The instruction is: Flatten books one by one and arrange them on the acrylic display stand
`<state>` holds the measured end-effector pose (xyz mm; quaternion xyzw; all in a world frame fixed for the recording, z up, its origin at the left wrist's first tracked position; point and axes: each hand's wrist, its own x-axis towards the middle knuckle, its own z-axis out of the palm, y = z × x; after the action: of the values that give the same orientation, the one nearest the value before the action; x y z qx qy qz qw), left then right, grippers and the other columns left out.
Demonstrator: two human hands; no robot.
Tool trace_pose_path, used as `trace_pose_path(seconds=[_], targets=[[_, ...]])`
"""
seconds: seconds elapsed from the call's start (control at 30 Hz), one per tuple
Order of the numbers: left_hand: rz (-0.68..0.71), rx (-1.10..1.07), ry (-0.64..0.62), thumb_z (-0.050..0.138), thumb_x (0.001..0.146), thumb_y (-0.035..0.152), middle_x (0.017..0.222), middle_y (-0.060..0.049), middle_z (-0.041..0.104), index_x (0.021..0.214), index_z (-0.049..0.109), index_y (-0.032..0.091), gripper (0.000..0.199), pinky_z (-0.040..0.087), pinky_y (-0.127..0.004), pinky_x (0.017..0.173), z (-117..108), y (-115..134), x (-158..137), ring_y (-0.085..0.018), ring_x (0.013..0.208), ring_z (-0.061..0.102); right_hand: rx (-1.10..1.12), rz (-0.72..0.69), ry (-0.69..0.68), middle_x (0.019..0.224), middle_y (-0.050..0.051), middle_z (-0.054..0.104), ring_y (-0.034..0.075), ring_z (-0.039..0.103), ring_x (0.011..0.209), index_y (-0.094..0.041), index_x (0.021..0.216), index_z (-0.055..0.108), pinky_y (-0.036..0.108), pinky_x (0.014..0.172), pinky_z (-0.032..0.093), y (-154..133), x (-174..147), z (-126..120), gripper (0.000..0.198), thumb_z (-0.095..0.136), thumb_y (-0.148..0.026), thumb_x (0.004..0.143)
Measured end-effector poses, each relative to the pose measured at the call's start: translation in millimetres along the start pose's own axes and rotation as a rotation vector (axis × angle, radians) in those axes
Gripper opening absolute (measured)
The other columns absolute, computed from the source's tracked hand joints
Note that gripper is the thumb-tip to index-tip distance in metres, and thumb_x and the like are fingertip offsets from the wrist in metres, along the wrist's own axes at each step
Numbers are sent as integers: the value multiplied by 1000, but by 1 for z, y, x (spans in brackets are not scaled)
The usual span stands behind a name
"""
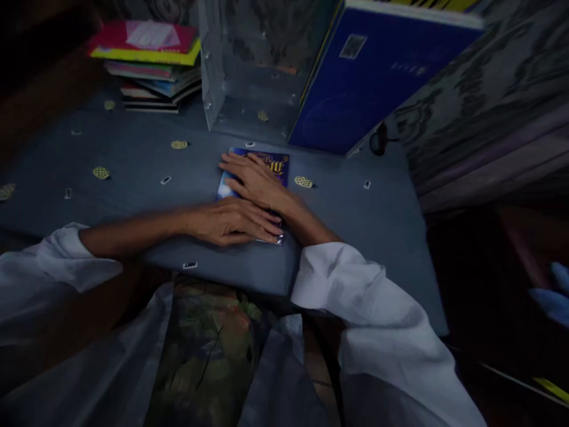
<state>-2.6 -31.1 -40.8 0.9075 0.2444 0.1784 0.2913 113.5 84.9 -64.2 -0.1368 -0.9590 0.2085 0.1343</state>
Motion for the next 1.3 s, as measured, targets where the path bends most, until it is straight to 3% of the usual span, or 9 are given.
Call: trace_pose_path(seconds=[0.23, 0.57, 0.77, 0.93, 1.1, 1.3], targets=[[-78, -88, -4, 54, 95, 18, 138, 0, 63, 124, 71, 25, 34, 31, -38, 121, 2, -1, 1, -20, 140, 47, -18, -22, 4, 156, 6, 45, 27, 33, 149, -26, 145, 51, 58, 121, 20, 0, -2, 0, 50, 38, -49, 103], [-79, -69, -2, 52, 94, 14, 138, 2, 64, 122, 72, 26, 36, 31, -37, 121, 3, -3, 0, -20, 139, 48, -13, -24, 3, 155, 5, 47, 28, 34, 148, -28, 143, 52, 59, 121, 21, 3, -1, 1, 55, 36, -59, 101], [-51, -19, -26, 50, 95, 15, 140, 1, 62, 128, 68, 24, 38, 31, -35, 122, 0, 0, 0, -18, 141, 46, -41, -6, -18, 157, 6, 44, 26, 32, 149, -25, 145, 50, 56, 122, 20, 0, 1, 0, 55, 34, -55, 102], [27, 75, 10, 45, 100, 19, 138, -8, 63, 128, 67, 14, 36, 34, -35, 120, 1, 3, 0, -19, 139, 48, -164, 157, 4, 158, 15, 39, 27, 30, 150, -11, 148, 45, 50, 123, 21, -10, -1, -5, 59, 41, -47, 101], [47, 103, 43, 47, 100, 18, 136, -4, 65, 126, 68, 24, 34, 36, -38, 118, 0, 3, 0, -18, 137, 51, -224, 329, 69, 159, 16, 37, 27, 29, 150, -11, 149, 43, 50, 123, 22, -14, -14, -12, 60, 40, -46, 101], [41, 164, 203, 47, 100, 21, 127, -8, 70, 123, 68, 20, 31, 43, -38, 111, 5, 6, 0, -19, 124, 62, -176, 432, 126, 160, 20, 34, 29, 24, 152, -3, 150, 40, 50, 124, 21, -11, -45, -13, 61, 37, -40, 102]])
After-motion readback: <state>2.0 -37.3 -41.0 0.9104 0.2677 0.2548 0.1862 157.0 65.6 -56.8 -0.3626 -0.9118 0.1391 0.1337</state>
